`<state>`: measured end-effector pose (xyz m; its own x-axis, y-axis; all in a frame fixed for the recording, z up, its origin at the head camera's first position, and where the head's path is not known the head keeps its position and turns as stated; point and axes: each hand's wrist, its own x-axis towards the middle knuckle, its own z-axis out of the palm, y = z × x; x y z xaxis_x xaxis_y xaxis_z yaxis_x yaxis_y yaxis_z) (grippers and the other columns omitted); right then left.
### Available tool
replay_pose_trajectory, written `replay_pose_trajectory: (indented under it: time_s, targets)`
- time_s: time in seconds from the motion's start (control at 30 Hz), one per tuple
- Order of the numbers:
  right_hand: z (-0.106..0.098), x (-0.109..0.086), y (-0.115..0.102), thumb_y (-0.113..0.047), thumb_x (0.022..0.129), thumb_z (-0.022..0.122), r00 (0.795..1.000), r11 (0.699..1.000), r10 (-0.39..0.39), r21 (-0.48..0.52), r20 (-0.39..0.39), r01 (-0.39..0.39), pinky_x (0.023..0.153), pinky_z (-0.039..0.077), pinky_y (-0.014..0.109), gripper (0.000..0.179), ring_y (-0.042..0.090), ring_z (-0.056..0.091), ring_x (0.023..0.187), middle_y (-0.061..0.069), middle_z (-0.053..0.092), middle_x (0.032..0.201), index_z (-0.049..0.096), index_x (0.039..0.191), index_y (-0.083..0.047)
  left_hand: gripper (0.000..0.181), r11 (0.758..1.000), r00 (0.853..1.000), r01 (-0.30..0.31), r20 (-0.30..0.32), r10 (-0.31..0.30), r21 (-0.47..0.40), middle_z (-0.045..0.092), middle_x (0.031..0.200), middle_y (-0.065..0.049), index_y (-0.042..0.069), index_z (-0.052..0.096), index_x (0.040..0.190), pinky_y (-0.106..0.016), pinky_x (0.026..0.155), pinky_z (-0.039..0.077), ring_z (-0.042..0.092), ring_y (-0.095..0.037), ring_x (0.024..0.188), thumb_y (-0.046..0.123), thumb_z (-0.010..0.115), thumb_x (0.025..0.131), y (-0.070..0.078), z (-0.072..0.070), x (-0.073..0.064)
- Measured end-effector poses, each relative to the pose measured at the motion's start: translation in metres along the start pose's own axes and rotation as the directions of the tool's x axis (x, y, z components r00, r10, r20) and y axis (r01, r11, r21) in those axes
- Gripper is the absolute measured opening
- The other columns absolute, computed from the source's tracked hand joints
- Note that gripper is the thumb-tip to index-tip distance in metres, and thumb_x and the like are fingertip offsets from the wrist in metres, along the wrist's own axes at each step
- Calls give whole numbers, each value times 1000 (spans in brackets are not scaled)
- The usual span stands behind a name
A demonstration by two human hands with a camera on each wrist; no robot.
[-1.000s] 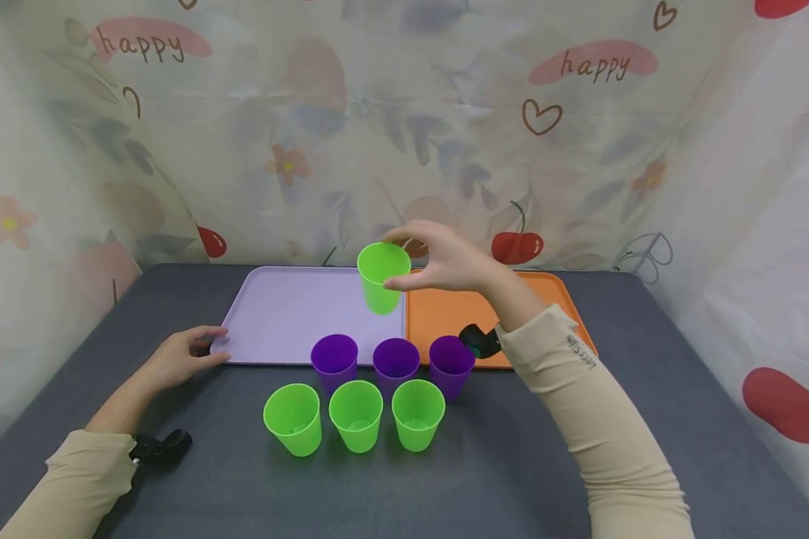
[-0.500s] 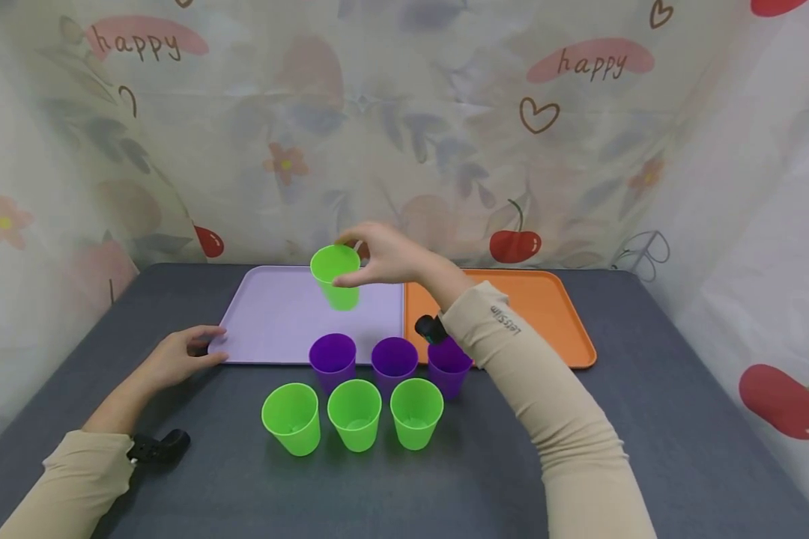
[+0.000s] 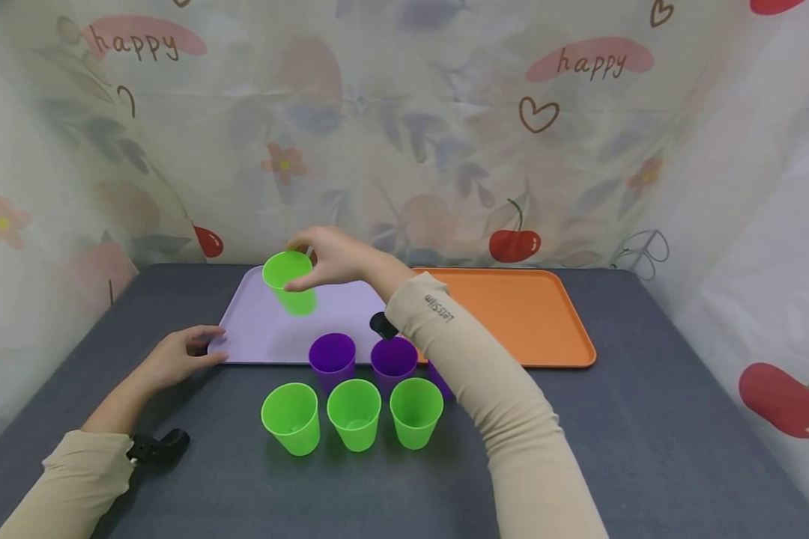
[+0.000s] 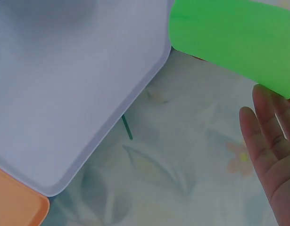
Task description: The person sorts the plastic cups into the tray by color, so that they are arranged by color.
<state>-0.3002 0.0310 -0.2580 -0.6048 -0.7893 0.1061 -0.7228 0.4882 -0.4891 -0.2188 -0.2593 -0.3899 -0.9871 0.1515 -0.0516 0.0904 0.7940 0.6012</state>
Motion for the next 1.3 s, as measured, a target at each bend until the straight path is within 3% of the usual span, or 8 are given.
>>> replay_pose_trajectory:
  time_s: [0.67, 1.0, 1.3]
  targets:
    - [29, 48, -20, -33, 78, 74, 999, 999, -18, -30, 38, 19, 80, 46, 18, 52, 14, 60, 91, 7, 65, 112, 59, 119, -5, 51, 999, 999, -26, -20, 26, 21, 52, 127, -32, -4, 53, 126, -55, 94, 43, 53, -46, 114, 23, 67, 85, 2, 0, 0]
    - [41, 60, -21, -33, 79, 73, 996, 998, -19, -64, 81, 24, 87, 45, 18, 57, 16, 57, 109, 8, 61, 123, 56, 125, -4, 53, 1000, 1000, -1, 2, 1, 26, 50, 130, -31, -3, 51, 128, -56, 94, 42, 51, -47, 117, 26, 66, 87, 3, -1, 1]
    - [46, 69, -25, -35, 79, 72, 995, 998, 0, -64, 103, 6, 88, 45, 16, 58, 15, 57, 112, 6, 60, 124, 55, 126, -6, 51, 1000, 1000, -15, -19, 15, 24, 51, 129, -31, -3, 53, 127, -56, 93, 43, 52, -47, 115, 24, 66, 86, 4, -1, 0]
